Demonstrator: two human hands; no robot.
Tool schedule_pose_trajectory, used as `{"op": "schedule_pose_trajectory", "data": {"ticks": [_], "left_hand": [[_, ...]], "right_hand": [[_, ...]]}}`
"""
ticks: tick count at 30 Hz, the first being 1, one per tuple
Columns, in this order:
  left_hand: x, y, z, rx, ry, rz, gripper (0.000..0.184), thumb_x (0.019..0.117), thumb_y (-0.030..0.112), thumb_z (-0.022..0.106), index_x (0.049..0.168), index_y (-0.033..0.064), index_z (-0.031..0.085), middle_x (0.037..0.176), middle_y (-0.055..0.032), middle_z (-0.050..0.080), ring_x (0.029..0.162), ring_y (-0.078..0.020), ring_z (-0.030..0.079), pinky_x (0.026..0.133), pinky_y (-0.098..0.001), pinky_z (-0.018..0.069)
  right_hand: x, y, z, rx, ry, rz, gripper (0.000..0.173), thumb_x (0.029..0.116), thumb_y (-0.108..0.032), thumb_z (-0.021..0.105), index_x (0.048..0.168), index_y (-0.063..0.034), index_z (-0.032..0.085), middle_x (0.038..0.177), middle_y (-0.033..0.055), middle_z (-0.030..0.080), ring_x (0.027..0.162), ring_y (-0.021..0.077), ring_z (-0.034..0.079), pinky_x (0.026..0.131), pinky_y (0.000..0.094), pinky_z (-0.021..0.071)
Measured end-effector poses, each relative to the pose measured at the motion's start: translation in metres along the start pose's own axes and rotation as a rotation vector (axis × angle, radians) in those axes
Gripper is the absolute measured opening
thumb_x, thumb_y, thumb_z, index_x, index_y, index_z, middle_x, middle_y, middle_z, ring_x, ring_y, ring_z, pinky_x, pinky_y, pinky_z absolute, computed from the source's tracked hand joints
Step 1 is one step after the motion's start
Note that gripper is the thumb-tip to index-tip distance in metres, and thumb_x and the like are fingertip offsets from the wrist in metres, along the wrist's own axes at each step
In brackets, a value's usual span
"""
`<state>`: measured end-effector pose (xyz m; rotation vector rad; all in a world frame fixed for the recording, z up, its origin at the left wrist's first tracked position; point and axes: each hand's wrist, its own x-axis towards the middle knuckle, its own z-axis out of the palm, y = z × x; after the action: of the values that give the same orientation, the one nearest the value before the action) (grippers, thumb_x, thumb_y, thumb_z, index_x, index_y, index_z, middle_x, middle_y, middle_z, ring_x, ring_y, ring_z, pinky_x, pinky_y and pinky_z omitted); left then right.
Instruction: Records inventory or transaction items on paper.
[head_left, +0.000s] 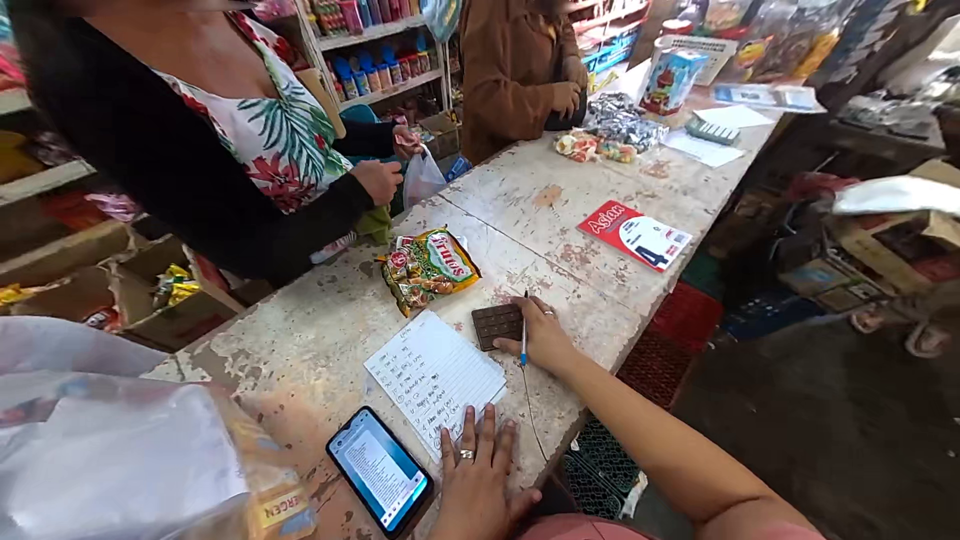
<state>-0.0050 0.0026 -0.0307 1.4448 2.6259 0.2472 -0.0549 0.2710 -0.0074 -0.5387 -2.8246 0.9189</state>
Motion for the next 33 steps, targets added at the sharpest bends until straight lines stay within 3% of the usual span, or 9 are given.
{"op": "schedule_pose_trajectory", "data": {"ticks": [3,6,8,11,13,21,24,27,33], "left_hand": [[0.0,0.0,-0.002,-0.008,-0.01,-0.006,0.093,0.0884,0.081,0.04,0.159,0.0212,0.04,0.168,-0.0141,0.026,0.153,-0.0466,0.021,0.112,-0.0795,0.0156],[-0.001,0.001,-0.004,-0.009,-0.043,-0.013,0.091,0.0898,0.08,0.039,0.16,0.0219,0.037,0.169,-0.0122,0.023,0.155,-0.0448,0.018,0.113,-0.0785,0.0133],[0.0,0.001,-0.005,-0.016,-0.045,-0.009,0.091,0.0899,0.08,0.04,0.16,0.0218,0.037,0.169,-0.0125,0.023,0.155,-0.0449,0.018,0.113,-0.0788,0.0131],[0.0,0.0,-0.007,-0.035,-0.075,-0.014,0.09,0.0901,0.079,0.041,0.161,0.0234,0.035,0.17,-0.0114,0.021,0.155,-0.044,0.016,0.114,-0.0784,0.0118],[0.001,0.0,-0.005,-0.037,-0.051,-0.008,0.089,0.0901,0.079,0.042,0.159,0.0224,0.039,0.169,-0.0121,0.024,0.155,-0.0441,0.018,0.114,-0.0782,0.0138],[0.001,0.0,0.001,0.015,0.016,0.009,0.091,0.0888,0.08,0.041,0.158,0.0205,0.042,0.167,-0.0155,0.029,0.152,-0.0472,0.025,0.111,-0.0799,0.0188],[0.0,0.001,0.003,0.022,0.02,0.009,0.091,0.0893,0.081,0.039,0.157,0.0201,0.042,0.167,-0.0148,0.028,0.152,-0.0467,0.025,0.111,-0.0793,0.0186],[0.0,0.0,0.004,0.029,0.055,0.017,0.091,0.089,0.081,0.039,0.156,0.0191,0.044,0.166,-0.0155,0.031,0.151,-0.0468,0.027,0.11,-0.0795,0.0205],[0.0,-0.001,0.005,0.017,0.056,0.025,0.091,0.0895,0.081,0.038,0.156,0.0188,0.044,0.166,-0.0151,0.031,0.151,-0.0467,0.027,0.11,-0.0798,0.0197]], "right_hand": [[0.035,0.014,-0.006,0.097,-0.07,-0.322,0.073,0.0891,-0.046,0.077,0.141,-0.0006,0.053,0.133,0.0195,0.063,0.124,0.0328,0.061,0.108,0.0545,0.0468],[0.066,0.013,-0.009,0.094,-0.049,-0.525,0.049,0.0931,-0.036,0.074,0.124,0.0003,0.064,0.112,0.0124,0.073,0.113,0.0278,0.068,0.115,0.0596,0.0378],[0.062,-0.013,-0.01,-0.026,-0.075,-0.448,0.053,0.0937,-0.043,0.073,0.127,-0.0032,0.065,0.119,0.0123,0.071,0.124,0.0306,0.062,0.12,0.066,0.0239],[0.028,-0.055,0.01,-0.208,-0.189,-0.224,0.061,0.0956,-0.047,0.067,0.144,-0.0112,0.055,0.143,0.0162,0.059,0.147,0.0425,0.037,0.117,0.0767,0.0141],[0.005,-0.058,0.019,-0.257,-0.244,-0.164,0.057,0.099,-0.043,0.061,0.147,-0.0143,0.051,0.152,0.0137,0.052,0.153,0.0417,0.027,0.116,0.0769,0.0112],[-0.032,0.038,-0.008,0.158,-0.089,-0.617,0.048,0.0877,-0.035,0.078,0.123,-0.0033,0.067,0.127,0.0138,0.069,0.135,0.0289,0.056,0.124,0.0559,0.0248],[-0.042,0.037,-0.015,0.109,0.093,-0.416,0.051,0.0891,-0.033,0.077,0.128,-0.0037,0.065,0.134,0.0119,0.067,0.14,0.0314,0.051,0.122,0.0574,0.0292],[-0.045,0.021,-0.012,0.024,0.072,-0.137,0.074,0.0872,-0.046,0.078,0.144,-0.0062,0.053,0.144,0.0137,0.058,0.143,0.0345,0.044,0.116,0.0548,0.038],[-0.046,0.003,0.004,-0.133,0.033,-0.281,0.064,0.092,-0.056,0.068,0.133,-0.0075,0.062,0.135,0.0095,0.066,0.147,0.0362,0.04,0.121,0.066,0.0185]]}}
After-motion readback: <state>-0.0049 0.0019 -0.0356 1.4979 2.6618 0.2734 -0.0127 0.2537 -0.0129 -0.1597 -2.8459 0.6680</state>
